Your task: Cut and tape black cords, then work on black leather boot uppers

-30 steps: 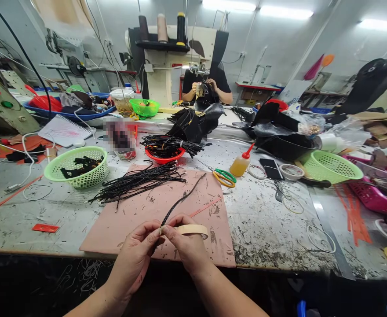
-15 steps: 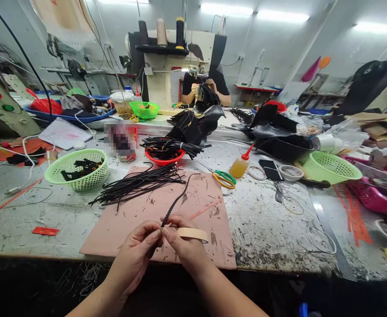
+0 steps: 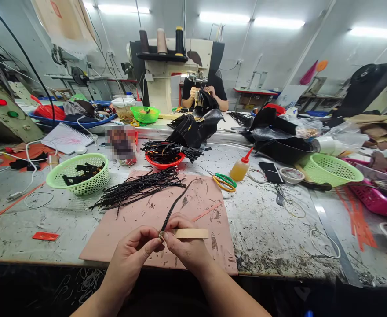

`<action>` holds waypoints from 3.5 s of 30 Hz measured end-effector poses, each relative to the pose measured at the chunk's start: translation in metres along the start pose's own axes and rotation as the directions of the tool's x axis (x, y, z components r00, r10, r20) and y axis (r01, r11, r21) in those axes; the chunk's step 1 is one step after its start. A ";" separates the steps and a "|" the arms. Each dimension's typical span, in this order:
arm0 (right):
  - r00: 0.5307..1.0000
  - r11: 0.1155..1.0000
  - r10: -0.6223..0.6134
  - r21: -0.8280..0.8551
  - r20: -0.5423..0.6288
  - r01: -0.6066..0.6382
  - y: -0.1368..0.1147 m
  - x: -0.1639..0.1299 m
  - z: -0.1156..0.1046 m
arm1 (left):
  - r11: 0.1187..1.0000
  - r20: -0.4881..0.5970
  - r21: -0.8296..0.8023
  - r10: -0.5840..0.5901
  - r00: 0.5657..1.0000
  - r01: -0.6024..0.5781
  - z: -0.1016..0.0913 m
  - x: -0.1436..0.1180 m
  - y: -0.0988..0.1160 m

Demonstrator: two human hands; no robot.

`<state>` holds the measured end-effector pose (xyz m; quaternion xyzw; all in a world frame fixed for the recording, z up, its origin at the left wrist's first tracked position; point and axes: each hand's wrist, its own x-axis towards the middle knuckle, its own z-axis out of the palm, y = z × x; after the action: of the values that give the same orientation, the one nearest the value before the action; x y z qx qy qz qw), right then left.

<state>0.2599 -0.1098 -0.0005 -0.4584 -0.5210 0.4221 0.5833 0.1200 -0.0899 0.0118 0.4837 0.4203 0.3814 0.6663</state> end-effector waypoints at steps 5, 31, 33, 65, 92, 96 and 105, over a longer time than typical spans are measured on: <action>0.998 1.000 -0.008 0.017 0.060 0.007 -0.001 0.001 -0.002 | 0.950 0.112 -0.234 -0.186 0.976 0.208 0.003 0.001 0.009; 0.961 0.987 -0.154 -0.001 0.228 0.158 -0.009 0.002 -0.013 | 0.891 0.282 -0.267 -0.292 0.914 0.367 0.006 -0.001 0.007; 0.969 0.989 -0.134 -0.025 0.208 0.142 -0.009 0.002 -0.013 | 0.946 0.209 -0.179 -0.230 0.950 0.269 0.005 -0.002 0.008; 0.804 -0.014 0.275 -0.839 -0.527 -0.545 0.016 0.045 -0.193 | 0.988 -0.359 0.116 -0.056 0.932 0.105 -0.091 0.060 0.031; 0.892 0.131 0.343 -0.925 -0.294 -0.356 0.036 0.138 -0.123 | 0.943 -0.487 0.300 0.022 0.873 0.143 -0.153 0.076 0.032; 0.869 0.028 0.380 -0.935 -0.318 -0.354 0.050 0.120 -0.146 | 0.966 -0.468 0.234 0.008 0.884 0.114 -0.155 0.072 0.029; 0.936 0.371 0.290 -0.879 -0.198 -0.300 0.038 0.084 -0.131 | 0.998 -0.441 0.037 -0.027 0.897 0.048 -0.156 0.061 0.024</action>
<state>0.3984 -0.0324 -0.0239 -0.7847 -0.5712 0.1740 0.1665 -0.0061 0.0220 -0.0049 0.3923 0.5780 0.4580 0.5498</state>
